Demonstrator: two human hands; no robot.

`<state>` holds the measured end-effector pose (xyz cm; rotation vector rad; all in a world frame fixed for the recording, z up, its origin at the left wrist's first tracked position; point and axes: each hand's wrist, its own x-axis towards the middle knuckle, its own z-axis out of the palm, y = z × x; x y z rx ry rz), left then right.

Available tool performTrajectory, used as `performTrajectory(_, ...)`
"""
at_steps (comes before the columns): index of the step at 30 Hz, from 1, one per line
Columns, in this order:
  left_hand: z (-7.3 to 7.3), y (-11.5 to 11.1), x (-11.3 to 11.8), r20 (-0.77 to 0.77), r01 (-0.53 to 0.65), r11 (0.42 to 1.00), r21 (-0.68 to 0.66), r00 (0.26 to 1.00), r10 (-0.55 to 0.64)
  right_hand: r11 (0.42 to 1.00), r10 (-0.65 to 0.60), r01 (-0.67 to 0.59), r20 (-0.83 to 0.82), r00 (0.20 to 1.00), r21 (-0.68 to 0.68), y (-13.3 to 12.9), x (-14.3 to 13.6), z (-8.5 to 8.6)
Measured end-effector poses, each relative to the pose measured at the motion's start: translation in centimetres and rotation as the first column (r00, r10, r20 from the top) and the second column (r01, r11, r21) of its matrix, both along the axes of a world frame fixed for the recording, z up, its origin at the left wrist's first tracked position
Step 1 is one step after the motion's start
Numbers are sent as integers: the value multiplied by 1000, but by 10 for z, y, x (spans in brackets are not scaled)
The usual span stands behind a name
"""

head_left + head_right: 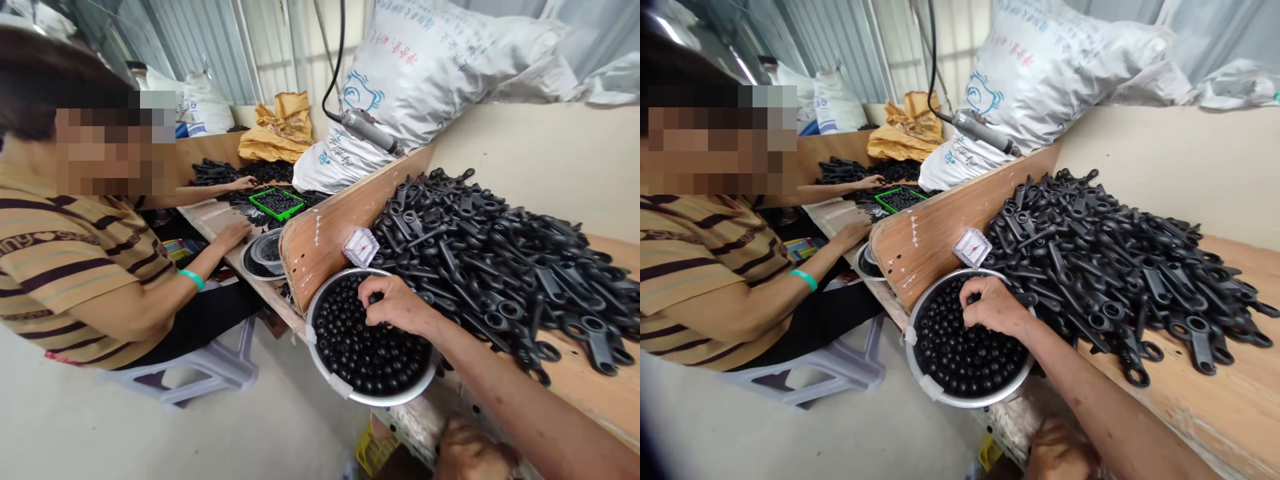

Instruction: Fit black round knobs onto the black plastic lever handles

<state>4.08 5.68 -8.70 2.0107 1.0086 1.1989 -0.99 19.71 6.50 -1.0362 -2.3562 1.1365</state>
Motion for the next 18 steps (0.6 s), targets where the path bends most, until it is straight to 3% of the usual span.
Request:
performTrajectory(3, -4, 0, 8, 17, -34, 999, 12, 999, 34, 999, -35, 27, -189, 981, -44, -4, 42, 23)
performTrajectory(5, -1, 0, 13, 81, -157, 987, 34, 985, 154, 998, -64, 58, -223, 973, -34, -12, 86, 32)
performTrajectory(7, 6, -1, 16, 183, -295, 953, 68, 943, 279, 986, -169, 167, -163, 972, -23, -23, 141, 28)
performTrajectory(9, 15, -1, 14, 227, -321, 939, 119, 930, 289, 936, -349, 352, -104, 931, 11, -36, 202, 11)
performTrajectory(13, 36, -1, 4, 46, -154, 976, 152, 988, 149, 791, -607, 605, -13, 795, 89, -71, 312, -43)
performTrajectory(15, 45, 2, 1, -112, -125, 982, 144, 983, 142, 735, -666, 649, 24, 746, 195, -90, 347, -65)
performTrajectory(18, 57, 17, 6, -371, -104, 962, 251, 908, 195, 677, -714, 630, 136, 686, 380, -112, 371, -81)
